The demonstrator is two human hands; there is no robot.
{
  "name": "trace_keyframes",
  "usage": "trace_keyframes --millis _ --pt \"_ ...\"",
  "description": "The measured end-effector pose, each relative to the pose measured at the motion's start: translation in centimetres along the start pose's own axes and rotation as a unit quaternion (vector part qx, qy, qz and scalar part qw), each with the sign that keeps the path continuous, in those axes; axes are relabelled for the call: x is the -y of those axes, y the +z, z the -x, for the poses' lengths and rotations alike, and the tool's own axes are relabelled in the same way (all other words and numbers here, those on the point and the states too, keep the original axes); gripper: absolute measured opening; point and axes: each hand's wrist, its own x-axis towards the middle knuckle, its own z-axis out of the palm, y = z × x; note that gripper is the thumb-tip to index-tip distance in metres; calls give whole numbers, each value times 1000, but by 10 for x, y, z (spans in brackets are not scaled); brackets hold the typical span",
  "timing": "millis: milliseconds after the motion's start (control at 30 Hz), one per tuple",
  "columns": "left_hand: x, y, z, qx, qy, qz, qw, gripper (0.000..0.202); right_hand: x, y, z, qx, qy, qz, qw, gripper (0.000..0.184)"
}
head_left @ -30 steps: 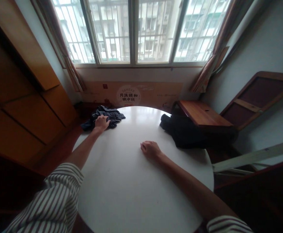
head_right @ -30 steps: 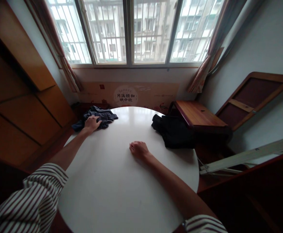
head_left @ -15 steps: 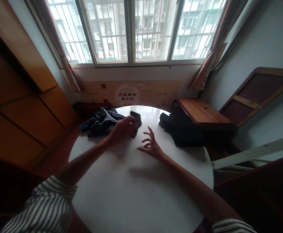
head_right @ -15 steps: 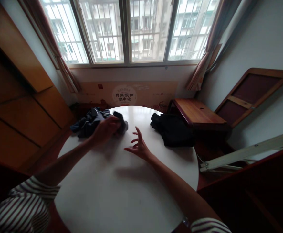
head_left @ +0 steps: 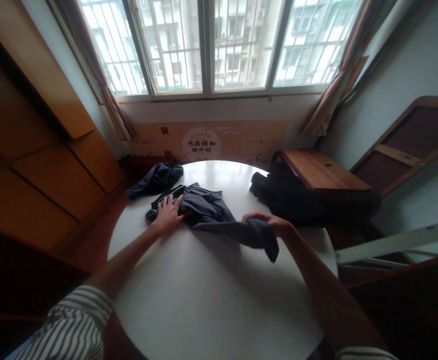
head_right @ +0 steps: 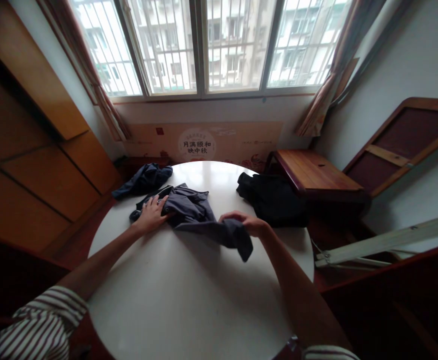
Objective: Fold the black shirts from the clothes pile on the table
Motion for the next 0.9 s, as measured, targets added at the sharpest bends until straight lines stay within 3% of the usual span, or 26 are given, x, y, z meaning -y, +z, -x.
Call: trace_keyframes --millis 67,100,133,167,233,300,333,400,533,600,700,767,833,900 --pt "8 3 2 32 30 26 999 65 6 1 8 194 35 -38 980 67" --pt "10 3 4 41 63 54 996 59 6 3 7 249 43 -51 966 71" --pt "9 0 6 49 102 87 990 54 5 6 4 260 39 -66 963 70" --pt "7 -4 9 61 143 121 980 50 2 8 -1 210 23 -72 975 64" --pt "-1 -14 18 108 218 174 954 45 -8 12 -14 -20 -31 -35 999 50" --pt "-10 -25 27 163 262 194 931 39 -18 12 -24 -222 -65 64 971 47" --pt "-14 -29 30 178 266 198 927 38 -22 12 -28 -276 -72 118 951 48" --pt "-14 -35 32 168 240 216 931 42 -25 13 -30 -301 -79 203 928 48" --pt "5 -32 20 67 74 287 953 54 -22 19 -27 -229 -91 289 925 35" --pt "16 -24 11 49 22 285 957 66 -19 21 -25 -175 -76 309 932 30" --pt "23 -14 3 75 18 246 966 79 -15 19 -19 5 17 267 963 41" --pt "21 -12 3 121 31 243 962 62 -11 16 -14 142 110 201 963 44" --pt "16 -13 5 142 55 256 955 47 -5 13 -8 181 161 162 957 47" --pt "10 -15 9 150 92 286 942 33 1 11 -3 148 187 143 961 50"
